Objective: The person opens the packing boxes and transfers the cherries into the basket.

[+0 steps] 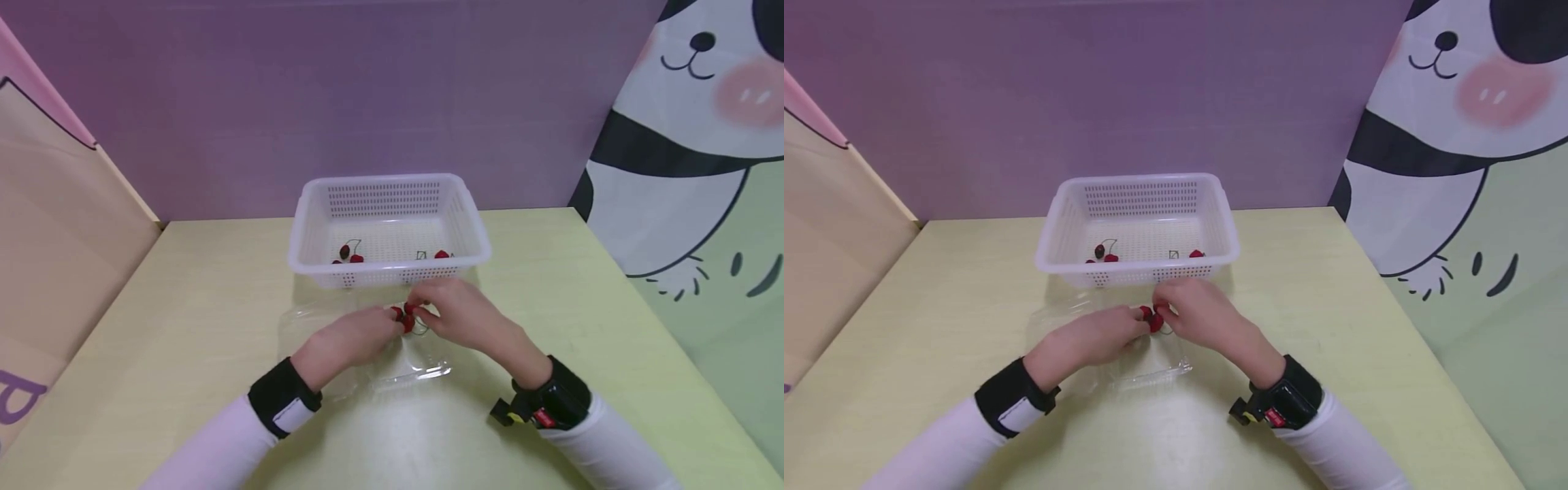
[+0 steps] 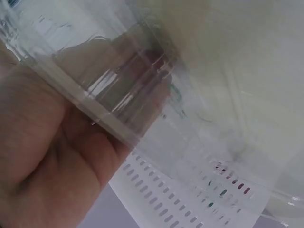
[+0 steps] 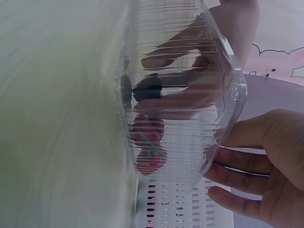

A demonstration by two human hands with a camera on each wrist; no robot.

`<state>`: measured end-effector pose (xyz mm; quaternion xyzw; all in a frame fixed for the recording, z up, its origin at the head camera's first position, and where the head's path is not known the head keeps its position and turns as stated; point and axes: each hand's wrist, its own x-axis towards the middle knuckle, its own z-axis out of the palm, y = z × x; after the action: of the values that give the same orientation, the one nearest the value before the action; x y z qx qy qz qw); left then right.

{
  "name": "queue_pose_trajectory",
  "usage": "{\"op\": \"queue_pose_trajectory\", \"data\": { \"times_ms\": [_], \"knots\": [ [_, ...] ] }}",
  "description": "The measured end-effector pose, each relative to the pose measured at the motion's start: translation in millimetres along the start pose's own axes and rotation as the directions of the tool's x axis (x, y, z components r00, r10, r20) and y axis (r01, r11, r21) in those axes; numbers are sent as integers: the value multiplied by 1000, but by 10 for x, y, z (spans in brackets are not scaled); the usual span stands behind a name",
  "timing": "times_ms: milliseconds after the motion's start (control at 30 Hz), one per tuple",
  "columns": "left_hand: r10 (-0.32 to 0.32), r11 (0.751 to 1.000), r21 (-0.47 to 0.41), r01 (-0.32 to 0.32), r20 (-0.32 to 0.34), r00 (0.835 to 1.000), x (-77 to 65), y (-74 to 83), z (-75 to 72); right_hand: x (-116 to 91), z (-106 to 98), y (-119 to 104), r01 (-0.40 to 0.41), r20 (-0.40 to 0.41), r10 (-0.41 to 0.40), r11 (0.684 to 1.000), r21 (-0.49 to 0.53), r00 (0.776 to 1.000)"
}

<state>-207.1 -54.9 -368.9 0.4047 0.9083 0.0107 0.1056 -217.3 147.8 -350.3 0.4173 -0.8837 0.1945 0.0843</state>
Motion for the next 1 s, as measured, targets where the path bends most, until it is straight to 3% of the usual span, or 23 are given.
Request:
{"op": "queue_pose_trajectory", "data": {
  "times_ms": [300, 767, 1000],
  "knots": [
    [-1, 1000, -18, 0, -19, 1000, -20, 14, 3, 8, 29, -4, 16, 10, -16, 1000, 0, 1000],
    [68, 997, -25, -71, -118, 991, -121, 0, -42, 46, 131, 10, 180, 50, -185, 980, 85, 981],
    [53, 994, -83, -64, -133, 990, -192, -18, -116, 31, 145, -25, 139, 143, -155, 983, 119, 978]
  ]
}}
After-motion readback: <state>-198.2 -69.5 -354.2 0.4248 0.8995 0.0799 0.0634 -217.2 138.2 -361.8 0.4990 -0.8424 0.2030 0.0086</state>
